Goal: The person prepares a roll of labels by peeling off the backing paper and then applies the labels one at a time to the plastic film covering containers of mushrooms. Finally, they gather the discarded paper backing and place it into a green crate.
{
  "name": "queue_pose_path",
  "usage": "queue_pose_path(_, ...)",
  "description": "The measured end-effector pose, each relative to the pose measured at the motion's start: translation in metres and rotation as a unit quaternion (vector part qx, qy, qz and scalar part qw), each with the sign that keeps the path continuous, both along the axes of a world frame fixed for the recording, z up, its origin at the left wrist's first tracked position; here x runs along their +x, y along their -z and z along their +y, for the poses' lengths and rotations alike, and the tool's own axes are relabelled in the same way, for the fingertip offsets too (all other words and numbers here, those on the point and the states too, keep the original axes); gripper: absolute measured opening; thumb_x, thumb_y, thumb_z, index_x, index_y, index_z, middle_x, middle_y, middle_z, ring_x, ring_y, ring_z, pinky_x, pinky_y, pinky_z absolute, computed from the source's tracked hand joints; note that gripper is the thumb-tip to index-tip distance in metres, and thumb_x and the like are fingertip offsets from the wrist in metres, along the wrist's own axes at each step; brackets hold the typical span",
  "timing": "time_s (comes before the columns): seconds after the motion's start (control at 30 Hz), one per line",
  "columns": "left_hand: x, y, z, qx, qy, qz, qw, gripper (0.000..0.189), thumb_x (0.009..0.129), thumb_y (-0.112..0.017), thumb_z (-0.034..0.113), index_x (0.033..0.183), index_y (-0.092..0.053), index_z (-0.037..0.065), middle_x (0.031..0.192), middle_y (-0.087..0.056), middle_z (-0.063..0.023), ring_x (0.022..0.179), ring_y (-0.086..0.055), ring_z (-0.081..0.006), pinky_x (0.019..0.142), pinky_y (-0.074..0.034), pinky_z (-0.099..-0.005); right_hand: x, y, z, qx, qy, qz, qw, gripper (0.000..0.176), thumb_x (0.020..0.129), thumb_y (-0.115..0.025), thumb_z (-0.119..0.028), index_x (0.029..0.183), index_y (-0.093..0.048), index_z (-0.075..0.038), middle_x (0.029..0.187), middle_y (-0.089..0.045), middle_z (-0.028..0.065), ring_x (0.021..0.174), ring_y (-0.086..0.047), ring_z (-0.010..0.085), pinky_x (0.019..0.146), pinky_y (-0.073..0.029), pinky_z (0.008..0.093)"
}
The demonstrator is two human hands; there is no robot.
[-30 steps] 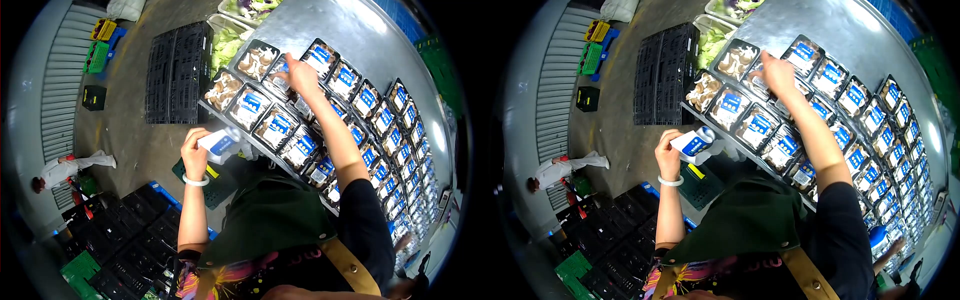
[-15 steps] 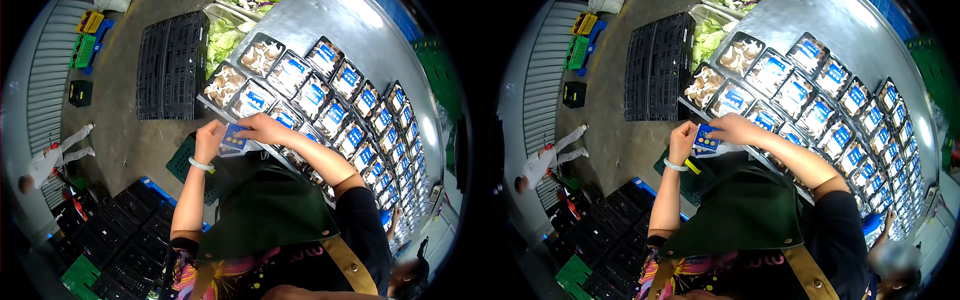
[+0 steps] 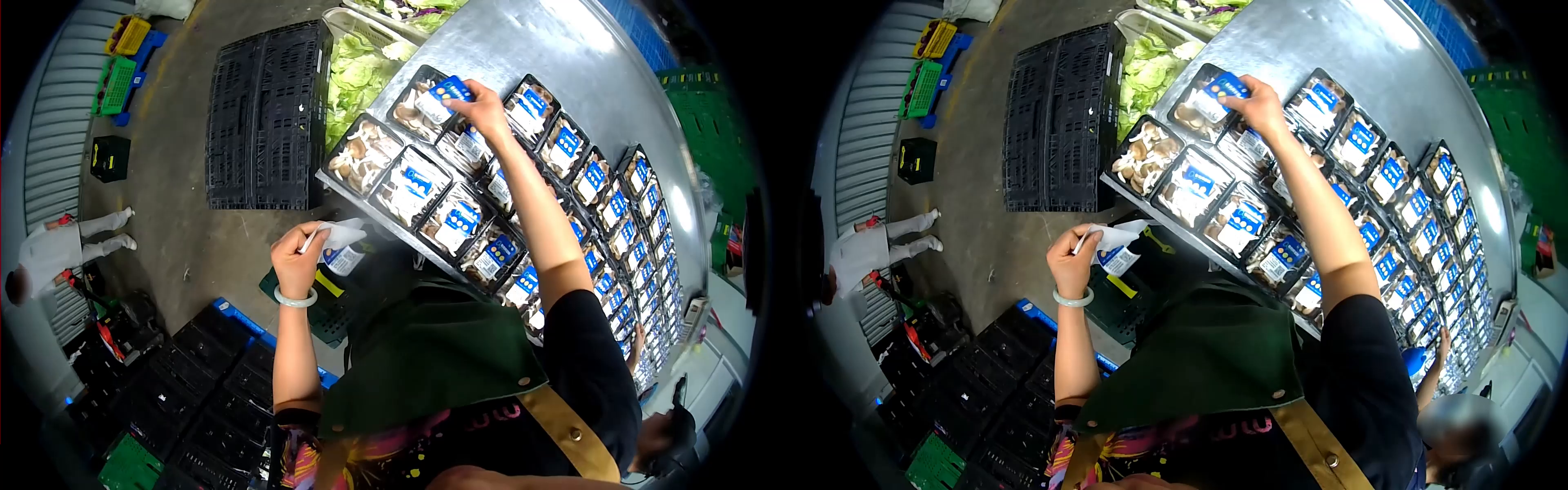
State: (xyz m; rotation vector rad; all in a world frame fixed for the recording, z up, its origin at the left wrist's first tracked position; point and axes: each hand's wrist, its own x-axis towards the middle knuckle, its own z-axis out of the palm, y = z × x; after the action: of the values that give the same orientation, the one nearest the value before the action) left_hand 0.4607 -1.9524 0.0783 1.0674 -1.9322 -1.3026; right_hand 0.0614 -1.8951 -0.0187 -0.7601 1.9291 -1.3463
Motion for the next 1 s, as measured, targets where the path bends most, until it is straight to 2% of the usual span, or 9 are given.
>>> queue_pose_path(0.27, -0.017, -0.010, -0.003, 0.166, -0.039, 0.035, 0.985, 0.024, 0.076, -0.067, -0.014, 0.097, -0.065, -0.002, 0.092, -0.067, -0.0090, 0.082, -0.062, -0.0114, 0.075, -0.048, -0.0237, 0.005, 0.041, -0.039, 0.170, -0.052, 0.213, 0.961, 0.050, 0.068, -0.082, -0.029, 0.110, -0.066, -0.009, 0.100, -0.070, 0.0171, 0.095, -0.066, 0.0360, 0.081, -0.051, 0.0412)
queue_pose_path(0.5, -0.018, 0.001, -0.018, 0.046, 0.093, -0.030, 0.994, 0.027, 0.069, -0.056, -0.017, 0.090, -0.069, -0.004, 0.090, -0.063, -0.0076, 0.081, -0.060, -0.0160, 0.071, -0.047, -0.0245, 0.020, -0.010, -0.041, 0.320, -0.085, 0.366, 0.870, 0.052, 0.073, -0.079, -0.031, 0.115, -0.058, -0.010, 0.100, -0.069, 0.0152, 0.095, -0.066, 0.0343, 0.080, -0.052, 0.0431)
queue_pose_path(0.57, -0.018, 0.007, -0.020, 0.023, 0.092, -0.030, 0.995, 0.025, 0.069, -0.057, -0.017, 0.088, -0.068, -0.005, 0.091, -0.063, -0.0078, 0.081, -0.060, -0.0155, 0.071, -0.047, -0.0241, 0.019, -0.011, -0.039, 0.248, -0.029, 0.379, 0.891, 0.045, 0.079, -0.074, -0.028, 0.115, -0.055, -0.008, 0.101, -0.068, 0.0161, 0.096, -0.065, 0.0364, 0.080, -0.052, 0.0439)
queue_pose_path(0.67, -0.026, 0.009, -0.021, 0.012, 0.081, -0.027, 0.996, 0.021, 0.071, -0.058, -0.016, 0.085, -0.068, -0.005, 0.093, -0.064, -0.0083, 0.080, -0.059, -0.0145, 0.070, -0.047, -0.0236, 0.022, 0.026, -0.035, 0.040, -0.152, 0.182, 0.971, 0.039, 0.079, -0.071, -0.019, 0.114, -0.057, -0.006, 0.105, -0.066, 0.0187, 0.099, -0.063, 0.0373, 0.086, -0.050, 0.0434)
queue_pose_path(0.7, -0.030, 0.007, -0.019, 0.022, 0.072, -0.023, 0.997, 0.019, 0.072, -0.058, -0.016, 0.085, -0.067, -0.005, 0.095, -0.065, -0.0085, 0.080, -0.059, -0.0141, 0.069, -0.047, -0.0235, 0.023, 0.031, -0.031, 0.012, -0.221, 0.227, 0.948, 0.039, 0.078, -0.072, -0.019, 0.113, -0.060, -0.007, 0.110, -0.064, 0.0187, 0.108, -0.058, 0.0356, 0.094, -0.045, 0.0429)
queue_pose_path(0.8, -0.038, 0.007, -0.018, 0.042, 0.068, -0.041, 0.996, 0.018, 0.075, -0.057, -0.015, 0.086, -0.067, -0.005, 0.099, -0.066, -0.0086, 0.080, -0.061, -0.0130, 0.070, -0.048, -0.0231, 0.053, 0.011, -0.025, 0.034, -0.076, 0.401, 0.912, 0.044, 0.077, -0.074, -0.022, 0.114, -0.061, -0.005, 0.122, -0.057, 0.0180, 0.112, -0.056, 0.0366, 0.098, -0.043, 0.0444)
queue_pose_path(0.87, -0.042, 0.015, -0.017, 0.010, 0.077, -0.014, 0.997, 0.019, 0.078, -0.056, -0.015, 0.090, -0.067, -0.004, 0.098, -0.067, -0.0082, 0.082, -0.062, -0.0118, 0.072, -0.049, -0.0233, 0.084, -0.018, -0.022, -0.045, -0.166, 0.099, 0.980, 0.052, 0.078, -0.075, -0.023, 0.123, -0.057, -0.004, 0.124, -0.057, 0.0172, 0.113, -0.057, 0.0317, 0.096, -0.046, 0.0416)
queue_pose_path(0.93, -0.049, 0.015, -0.008, 0.066, 0.051, -0.006, 0.997, 0.024, 0.076, -0.053, -0.016, 0.090, -0.066, -0.003, 0.093, -0.067, -0.0090, 0.080, -0.063, -0.0139, 0.071, -0.049, -0.0245, 0.123, -0.050, -0.007, -0.017, -0.331, -0.072, 0.941, 0.057, 0.081, -0.076, -0.025, 0.130, -0.052, -0.006, 0.118, -0.062, 0.0118, 0.110, -0.059, 0.0223, 0.095, -0.048, 0.0355)
queue_pose_path(1.0, -0.050, 0.023, -0.009, 0.060, 0.061, -0.008, 0.996, 0.028, 0.074, -0.048, -0.017, 0.089, -0.066, -0.002, 0.084, -0.066, -0.0097, 0.074, -0.063, -0.0150, 0.066, -0.048, -0.0257, 0.152, -0.073, 0.006, -0.031, -0.423, 0.002, 0.906, 0.049, 0.078, -0.078, -0.024, 0.119, -0.059, -0.004, 0.105, -0.066, 0.0141, 0.098, -0.064, 0.0282, 0.086, -0.050, 0.0375)
